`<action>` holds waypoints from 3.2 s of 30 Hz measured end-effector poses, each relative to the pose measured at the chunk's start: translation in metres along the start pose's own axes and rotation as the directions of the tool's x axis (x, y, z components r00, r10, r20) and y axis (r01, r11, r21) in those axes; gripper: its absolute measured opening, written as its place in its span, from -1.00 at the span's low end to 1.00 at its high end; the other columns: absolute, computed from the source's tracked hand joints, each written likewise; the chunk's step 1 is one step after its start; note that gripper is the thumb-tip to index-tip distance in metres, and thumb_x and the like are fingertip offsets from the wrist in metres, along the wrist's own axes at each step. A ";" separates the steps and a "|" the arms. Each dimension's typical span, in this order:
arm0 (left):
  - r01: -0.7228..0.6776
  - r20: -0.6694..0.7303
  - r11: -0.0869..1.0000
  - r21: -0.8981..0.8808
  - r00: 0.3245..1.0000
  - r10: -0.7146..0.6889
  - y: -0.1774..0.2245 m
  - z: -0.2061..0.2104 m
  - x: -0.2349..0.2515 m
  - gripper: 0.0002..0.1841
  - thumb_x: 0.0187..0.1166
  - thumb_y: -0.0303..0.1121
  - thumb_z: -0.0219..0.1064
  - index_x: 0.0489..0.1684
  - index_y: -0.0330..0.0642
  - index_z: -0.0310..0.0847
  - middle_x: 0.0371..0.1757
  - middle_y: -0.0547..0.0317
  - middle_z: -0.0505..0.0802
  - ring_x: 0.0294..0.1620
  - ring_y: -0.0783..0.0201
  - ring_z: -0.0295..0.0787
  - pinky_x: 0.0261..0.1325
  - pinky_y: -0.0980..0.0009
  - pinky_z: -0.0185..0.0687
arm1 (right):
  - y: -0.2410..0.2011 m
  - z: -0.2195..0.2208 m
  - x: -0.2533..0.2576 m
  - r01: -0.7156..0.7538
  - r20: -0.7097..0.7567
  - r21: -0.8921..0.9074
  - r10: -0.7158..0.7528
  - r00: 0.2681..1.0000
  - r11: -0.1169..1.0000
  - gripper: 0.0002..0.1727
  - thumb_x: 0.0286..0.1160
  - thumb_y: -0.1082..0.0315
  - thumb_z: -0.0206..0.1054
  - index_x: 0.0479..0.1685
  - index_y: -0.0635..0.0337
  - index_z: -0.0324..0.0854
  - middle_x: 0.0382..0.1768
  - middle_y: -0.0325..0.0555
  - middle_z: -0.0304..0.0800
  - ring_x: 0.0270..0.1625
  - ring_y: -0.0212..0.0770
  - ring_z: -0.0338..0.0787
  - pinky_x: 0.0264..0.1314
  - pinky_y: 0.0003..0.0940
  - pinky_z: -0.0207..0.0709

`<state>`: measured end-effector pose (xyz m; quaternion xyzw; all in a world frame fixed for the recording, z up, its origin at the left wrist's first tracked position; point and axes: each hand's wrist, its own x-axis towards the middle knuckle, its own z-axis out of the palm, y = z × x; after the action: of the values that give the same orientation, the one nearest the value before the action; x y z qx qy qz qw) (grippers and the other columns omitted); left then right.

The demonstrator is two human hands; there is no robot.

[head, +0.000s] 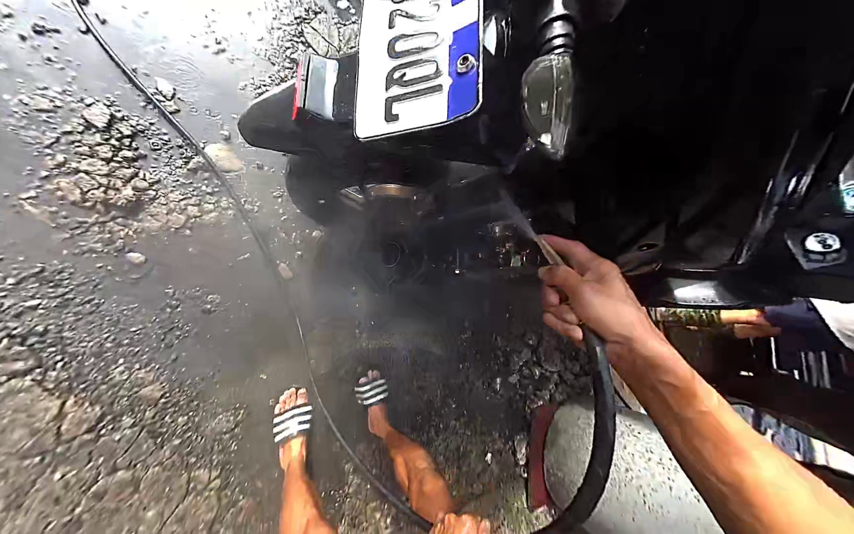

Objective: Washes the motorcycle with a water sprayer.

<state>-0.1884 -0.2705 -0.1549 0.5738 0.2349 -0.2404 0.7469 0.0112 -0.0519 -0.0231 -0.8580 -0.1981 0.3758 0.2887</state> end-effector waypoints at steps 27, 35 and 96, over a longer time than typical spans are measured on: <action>-0.245 -0.348 0.929 -0.275 0.927 0.142 0.086 -0.067 -0.153 -0.66 0.73 -0.22 0.10 -0.10 -0.29 0.73 -0.22 -0.16 0.85 -0.03 -0.12 0.85 0.04 -0.11 0.67 | -0.143 0.028 0.046 -0.387 -0.233 -0.431 0.313 0.921 0.815 -0.91 0.70 0.35 0.07 -0.22 0.02 0.36 -0.67 -0.37 0.31 -0.80 -0.54 0.23 -0.78 -0.68 0.16; -0.219 -0.226 0.912 -0.347 0.963 0.146 0.002 -0.072 -0.161 -0.65 0.74 -0.22 0.09 -0.10 -0.29 0.75 -0.17 -0.17 0.87 0.04 -0.13 0.84 0.11 -0.10 0.65 | -0.107 0.088 0.019 -0.429 -0.518 -0.492 0.141 0.844 0.757 -0.90 0.54 0.32 0.19 -0.09 0.04 0.39 -0.58 -0.33 0.40 -0.75 -0.45 0.31 -0.74 -0.52 0.27; -0.142 -0.405 0.935 -0.326 0.914 -0.002 -0.027 -0.233 -0.149 -0.66 0.77 -0.27 0.08 -0.38 -0.24 0.65 -0.43 0.05 0.70 -0.28 0.11 0.71 -0.16 0.10 0.56 | -0.084 0.109 0.096 0.160 -0.662 0.406 0.169 0.730 0.900 -0.66 0.75 0.27 0.15 0.40 0.10 0.30 0.07 -0.04 0.51 0.00 -0.20 0.62 -0.04 -0.24 0.64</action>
<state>-0.3384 -0.0372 -0.1358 0.4775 0.4000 -0.0455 0.7809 -0.0207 0.1022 -0.0801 -0.8483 0.0132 0.0693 0.5247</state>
